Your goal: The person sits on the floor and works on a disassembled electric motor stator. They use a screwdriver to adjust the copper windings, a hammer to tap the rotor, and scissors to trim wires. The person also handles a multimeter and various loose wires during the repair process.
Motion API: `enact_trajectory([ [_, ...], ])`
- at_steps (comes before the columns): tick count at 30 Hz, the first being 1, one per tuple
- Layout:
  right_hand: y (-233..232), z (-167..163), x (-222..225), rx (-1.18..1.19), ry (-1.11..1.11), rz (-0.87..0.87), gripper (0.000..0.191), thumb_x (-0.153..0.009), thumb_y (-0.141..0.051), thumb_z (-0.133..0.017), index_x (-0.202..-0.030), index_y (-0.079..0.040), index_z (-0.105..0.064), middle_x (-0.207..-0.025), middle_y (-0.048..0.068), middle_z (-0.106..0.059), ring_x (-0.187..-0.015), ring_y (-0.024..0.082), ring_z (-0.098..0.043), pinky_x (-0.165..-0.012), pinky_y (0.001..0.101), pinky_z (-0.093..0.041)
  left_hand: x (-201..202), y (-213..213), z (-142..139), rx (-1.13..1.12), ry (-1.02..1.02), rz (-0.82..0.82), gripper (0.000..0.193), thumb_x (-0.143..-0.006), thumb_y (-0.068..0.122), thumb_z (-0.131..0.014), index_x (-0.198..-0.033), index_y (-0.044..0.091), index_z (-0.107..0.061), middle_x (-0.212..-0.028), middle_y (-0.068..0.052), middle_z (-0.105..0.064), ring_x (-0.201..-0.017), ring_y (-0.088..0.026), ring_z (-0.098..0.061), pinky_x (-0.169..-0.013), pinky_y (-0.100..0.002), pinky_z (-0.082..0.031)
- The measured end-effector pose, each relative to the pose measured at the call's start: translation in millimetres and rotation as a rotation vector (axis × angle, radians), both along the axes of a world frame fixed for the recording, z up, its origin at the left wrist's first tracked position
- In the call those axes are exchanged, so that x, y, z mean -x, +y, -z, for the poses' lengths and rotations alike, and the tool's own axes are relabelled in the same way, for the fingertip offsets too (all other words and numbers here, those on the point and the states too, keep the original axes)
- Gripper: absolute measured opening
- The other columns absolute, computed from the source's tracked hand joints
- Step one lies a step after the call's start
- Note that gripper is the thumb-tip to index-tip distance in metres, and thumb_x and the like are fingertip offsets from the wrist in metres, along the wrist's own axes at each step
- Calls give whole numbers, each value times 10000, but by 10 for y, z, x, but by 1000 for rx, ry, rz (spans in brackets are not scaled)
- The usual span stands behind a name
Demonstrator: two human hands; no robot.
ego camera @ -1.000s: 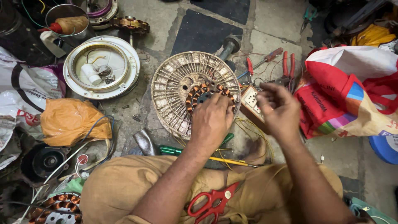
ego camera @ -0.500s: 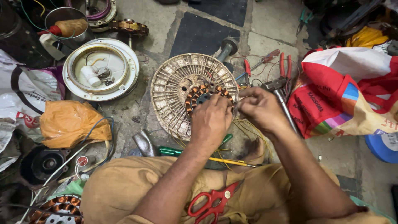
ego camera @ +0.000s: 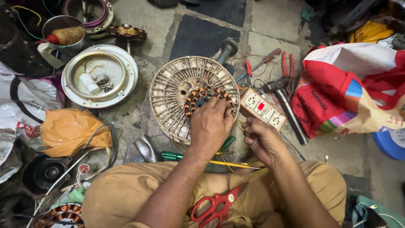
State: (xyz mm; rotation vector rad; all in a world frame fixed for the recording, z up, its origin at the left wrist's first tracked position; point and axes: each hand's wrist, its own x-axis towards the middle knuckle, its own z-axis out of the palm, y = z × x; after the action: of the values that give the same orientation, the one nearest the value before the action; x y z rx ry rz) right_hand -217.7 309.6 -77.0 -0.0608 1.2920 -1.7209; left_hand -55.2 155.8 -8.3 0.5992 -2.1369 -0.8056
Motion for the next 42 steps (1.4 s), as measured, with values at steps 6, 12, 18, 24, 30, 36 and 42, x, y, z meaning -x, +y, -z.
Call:
enact_trajectory([
  [6, -126, -192, -105, -158, 355, 135, 210, -916, -24, -643, -1107, 44, -699, -953, 98, -711, -785, 158, -675, -646, 269, -554, 3, -10, -11, -10, -25, -2, 122, -853, 129, -697, -951, 59, -674, -923, -122, -656, -850, -342, -671, -746, -498, -502],
  [12, -349, -444, -191, -220, 623, 50, 234, -906, -78, -743, -1107, 37, -710, -962, 90, -762, -794, 135, -720, -694, 264, -588, -4, 0, -7, -5, -47, -5, 133, -869, 142, -690, -962, 52, -660, -941, -128, -651, -861, -344, -669, -754, -499, -503],
  [18, -509, -572, -210, -269, 839, -71, 220, -859, -116, -816, -1031, 12, -764, -854, 49, -755, -698, 79, -644, -644, 244, -552, -7, -2, -29, -42, -77, 10, 120, -904, 164, -677, -957, 58, -660, -939, -125, -650, -871, -338, -667, -764, -497, -493],
  [24, -524, -459, -156, -192, 842, -160, 189, -900, -133, -795, -1027, 3, -765, -827, 26, -729, -681, 66, -609, -618, 236, -521, -10, -8, -19, -35, -77, 9, 111, -916, 174, -674, -957, 71, -670, -948, -116, -655, -894, -330, -669, -785, -491, -493],
  [30, -381, -525, 75, -87, 686, -165, 181, -919, -113, -761, -1047, 6, -715, -871, 30, -694, -705, 91, -615, -608, 246, -521, 7, 14, 11, -7, -70, -7, 122, -908, 164, -670, -989, 73, -672, -970, -113, -656, -908, -319, -670, -795, -483, -496],
  [36, -363, -512, 134, -207, 712, -88, 231, -907, -101, -754, -1106, 7, -712, -904, 53, -721, -739, 122, -662, -656, 269, -556, 35, 6, 11, -3, -100, -8, 120, -901, 166, -675, -977, 74, -673, -973, -113, -659, -911, -324, -664, -799, -487, -495],
  [42, -438, -268, 3, -53, 794, -200, 237, -913, -74, -774, -1118, 33, -724, -997, 79, -757, -849, 105, -696, -761, 269, -601, 17, 6, 4, -6, -82, -9, 117, -916, 177, -674, -973, 75, -669, -964, -109, -659, -920, -325, -666, -797, -491, -488],
])
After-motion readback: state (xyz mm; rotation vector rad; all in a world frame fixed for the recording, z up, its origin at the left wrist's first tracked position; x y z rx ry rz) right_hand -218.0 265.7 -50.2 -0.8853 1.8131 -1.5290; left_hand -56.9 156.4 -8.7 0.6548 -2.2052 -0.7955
